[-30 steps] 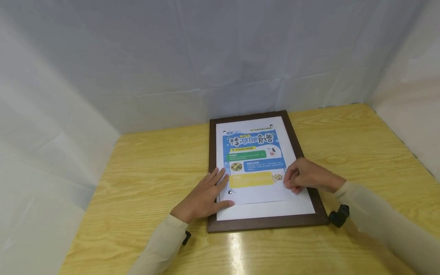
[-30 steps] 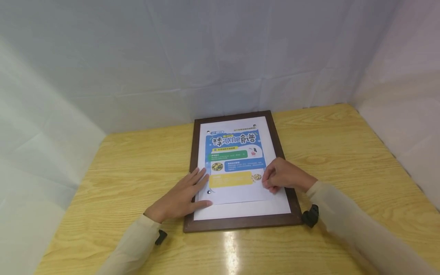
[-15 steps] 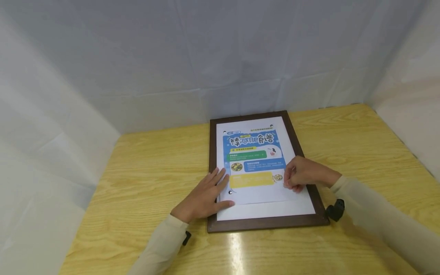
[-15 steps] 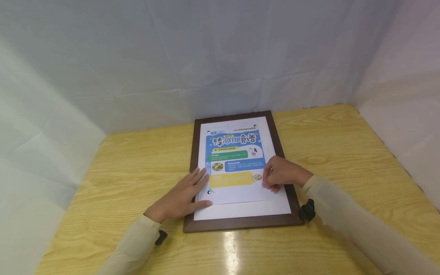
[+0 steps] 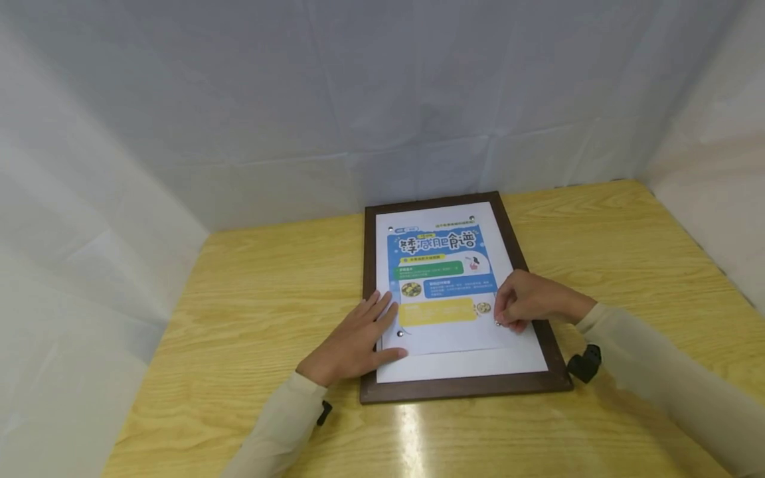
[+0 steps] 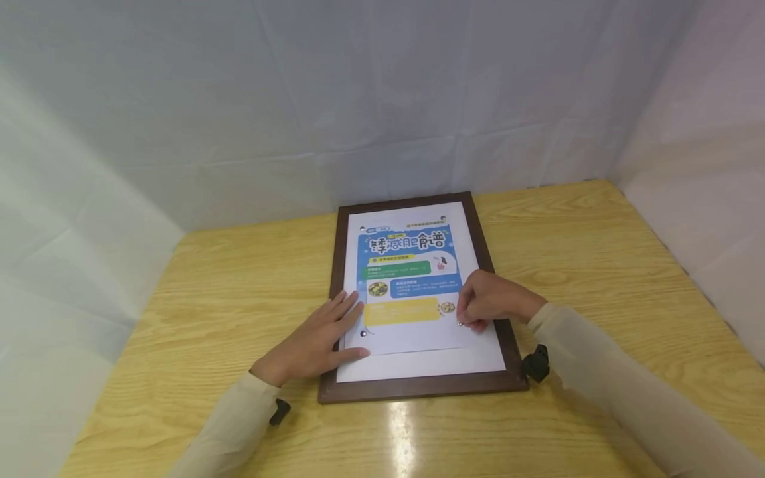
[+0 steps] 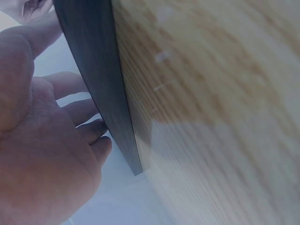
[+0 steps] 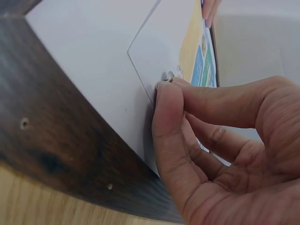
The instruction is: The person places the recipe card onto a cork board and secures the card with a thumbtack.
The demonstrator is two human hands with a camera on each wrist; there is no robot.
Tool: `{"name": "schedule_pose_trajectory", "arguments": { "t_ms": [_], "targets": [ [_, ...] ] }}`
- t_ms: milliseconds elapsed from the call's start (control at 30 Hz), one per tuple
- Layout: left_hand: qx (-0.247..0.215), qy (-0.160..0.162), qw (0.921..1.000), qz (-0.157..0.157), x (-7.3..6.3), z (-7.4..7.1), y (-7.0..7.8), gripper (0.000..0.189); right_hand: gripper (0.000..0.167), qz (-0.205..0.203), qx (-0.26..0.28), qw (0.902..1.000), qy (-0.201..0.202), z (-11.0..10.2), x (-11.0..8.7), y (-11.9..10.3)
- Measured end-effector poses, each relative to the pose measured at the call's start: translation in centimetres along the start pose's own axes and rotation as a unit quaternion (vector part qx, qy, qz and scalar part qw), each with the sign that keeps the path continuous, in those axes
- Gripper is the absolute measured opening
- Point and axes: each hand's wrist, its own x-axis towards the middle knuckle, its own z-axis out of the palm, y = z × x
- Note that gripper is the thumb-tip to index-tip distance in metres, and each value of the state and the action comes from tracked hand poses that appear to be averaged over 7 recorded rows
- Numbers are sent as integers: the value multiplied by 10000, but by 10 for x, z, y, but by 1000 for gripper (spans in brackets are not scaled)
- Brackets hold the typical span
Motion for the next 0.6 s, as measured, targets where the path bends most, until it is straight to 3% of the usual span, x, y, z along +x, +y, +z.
{"name": "schedule_pose_trajectory", "arguments": {
  "t_ms": [200, 600],
  "targets": [
    [-24, -8, 10000, -22, 0, 0, 0, 83, 4, 266, -95, 9996, 99, 1, 2, -1],
    [26, 8, 10000, 4, 0, 2, -1, 83, 2, 413, -227, 9987, 188, 3, 4, -1]
  ]
}}
